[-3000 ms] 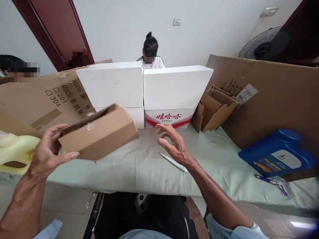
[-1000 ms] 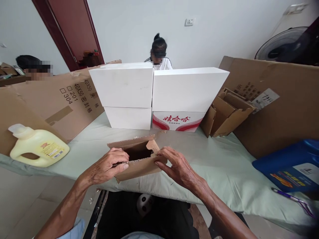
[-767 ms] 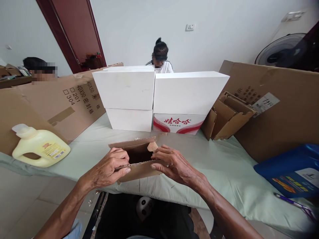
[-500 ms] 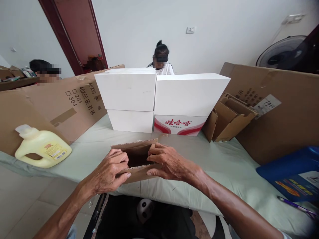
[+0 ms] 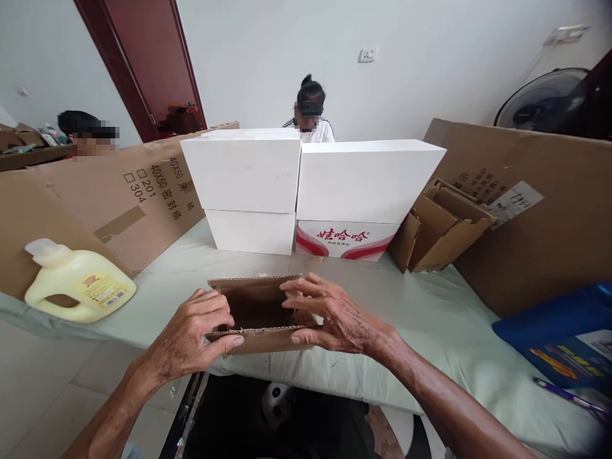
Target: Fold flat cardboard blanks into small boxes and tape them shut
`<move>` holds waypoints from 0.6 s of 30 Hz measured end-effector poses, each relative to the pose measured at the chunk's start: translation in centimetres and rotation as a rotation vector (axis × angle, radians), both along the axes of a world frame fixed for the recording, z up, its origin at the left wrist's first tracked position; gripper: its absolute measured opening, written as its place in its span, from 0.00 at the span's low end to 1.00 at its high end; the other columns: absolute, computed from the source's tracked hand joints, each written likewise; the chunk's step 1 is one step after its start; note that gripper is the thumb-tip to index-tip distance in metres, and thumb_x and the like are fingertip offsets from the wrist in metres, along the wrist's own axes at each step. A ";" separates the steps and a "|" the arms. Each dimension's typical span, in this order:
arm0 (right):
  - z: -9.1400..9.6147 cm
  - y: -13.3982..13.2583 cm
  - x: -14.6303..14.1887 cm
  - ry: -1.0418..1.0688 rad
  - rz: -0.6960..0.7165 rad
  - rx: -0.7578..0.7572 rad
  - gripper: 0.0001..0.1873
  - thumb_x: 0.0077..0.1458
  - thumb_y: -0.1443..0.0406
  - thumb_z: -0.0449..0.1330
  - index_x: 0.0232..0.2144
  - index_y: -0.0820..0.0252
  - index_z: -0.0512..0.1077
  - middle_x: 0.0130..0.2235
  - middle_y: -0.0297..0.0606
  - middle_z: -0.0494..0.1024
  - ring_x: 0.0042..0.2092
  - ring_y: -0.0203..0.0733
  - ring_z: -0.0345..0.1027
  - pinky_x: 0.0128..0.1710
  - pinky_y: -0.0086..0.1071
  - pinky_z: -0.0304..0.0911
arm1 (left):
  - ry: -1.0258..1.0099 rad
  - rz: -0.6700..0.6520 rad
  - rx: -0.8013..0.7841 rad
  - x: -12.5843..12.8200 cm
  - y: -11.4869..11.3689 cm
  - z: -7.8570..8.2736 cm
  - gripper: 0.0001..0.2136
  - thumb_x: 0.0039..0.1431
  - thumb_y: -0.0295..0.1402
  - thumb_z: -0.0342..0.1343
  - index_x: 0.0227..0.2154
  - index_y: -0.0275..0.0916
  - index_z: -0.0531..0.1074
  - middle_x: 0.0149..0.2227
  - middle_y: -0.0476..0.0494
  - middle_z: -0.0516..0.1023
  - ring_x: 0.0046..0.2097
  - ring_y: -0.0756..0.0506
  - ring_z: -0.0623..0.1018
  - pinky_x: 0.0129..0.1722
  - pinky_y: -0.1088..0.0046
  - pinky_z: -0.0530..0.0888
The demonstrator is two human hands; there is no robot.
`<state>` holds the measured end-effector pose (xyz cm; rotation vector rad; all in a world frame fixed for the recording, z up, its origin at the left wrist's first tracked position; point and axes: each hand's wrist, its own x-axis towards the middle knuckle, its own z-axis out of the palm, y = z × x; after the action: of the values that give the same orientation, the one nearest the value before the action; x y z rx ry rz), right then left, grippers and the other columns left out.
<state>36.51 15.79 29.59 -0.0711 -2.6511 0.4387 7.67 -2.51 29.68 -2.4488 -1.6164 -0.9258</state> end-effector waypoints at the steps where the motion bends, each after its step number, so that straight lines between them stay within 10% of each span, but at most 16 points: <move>1: 0.2 0.0 -0.3 -0.022 0.025 0.014 0.31 0.72 0.39 0.58 0.52 0.59 0.82 0.61 0.51 0.79 0.60 0.55 0.71 0.57 0.47 0.69 | -0.007 -0.009 -0.030 0.0 0.2 0.5 0.08 0.73 0.33 0.61 0.35 0.41 0.77 0.34 0.48 0.80 0.37 0.45 0.78 0.42 0.62 0.71; 7: 0.5 -0.3 -1.0 -0.065 0.006 0.041 0.22 0.70 0.47 0.66 0.42 0.60 0.82 0.51 0.47 0.80 0.50 0.51 0.72 0.47 0.43 0.70 | -0.017 0.086 -0.033 -0.6 3.7 3.8 0.11 0.76 0.36 0.56 0.40 0.41 0.81 0.40 0.43 0.82 0.44 0.42 0.80 0.47 0.62 0.74; 13: 0.1 -0.6 -0.7 -0.053 0.004 0.006 0.23 0.71 0.46 0.64 0.46 0.61 0.82 0.51 0.48 0.80 0.51 0.51 0.73 0.47 0.42 0.72 | -0.016 0.066 -0.400 -0.2 9.9 5.0 0.13 0.71 0.41 0.57 0.42 0.42 0.84 0.42 0.43 0.84 0.41 0.43 0.80 0.42 0.66 0.73; 18: -0.1 -0.3 -0.3 -0.049 -0.044 -0.024 0.34 0.71 0.41 0.61 0.62 0.62 0.77 0.70 0.57 0.70 0.68 0.61 0.68 0.62 0.53 0.71 | -0.220 0.024 -0.586 0.1 12.0 5.0 0.15 0.65 0.43 0.59 0.29 0.40 0.81 0.36 0.46 0.81 0.35 0.47 0.75 0.36 0.68 0.68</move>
<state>36.22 15.46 29.47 -0.1492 -2.6872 0.4595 7.72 9.53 34.66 -2.7443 -2.2595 -0.8318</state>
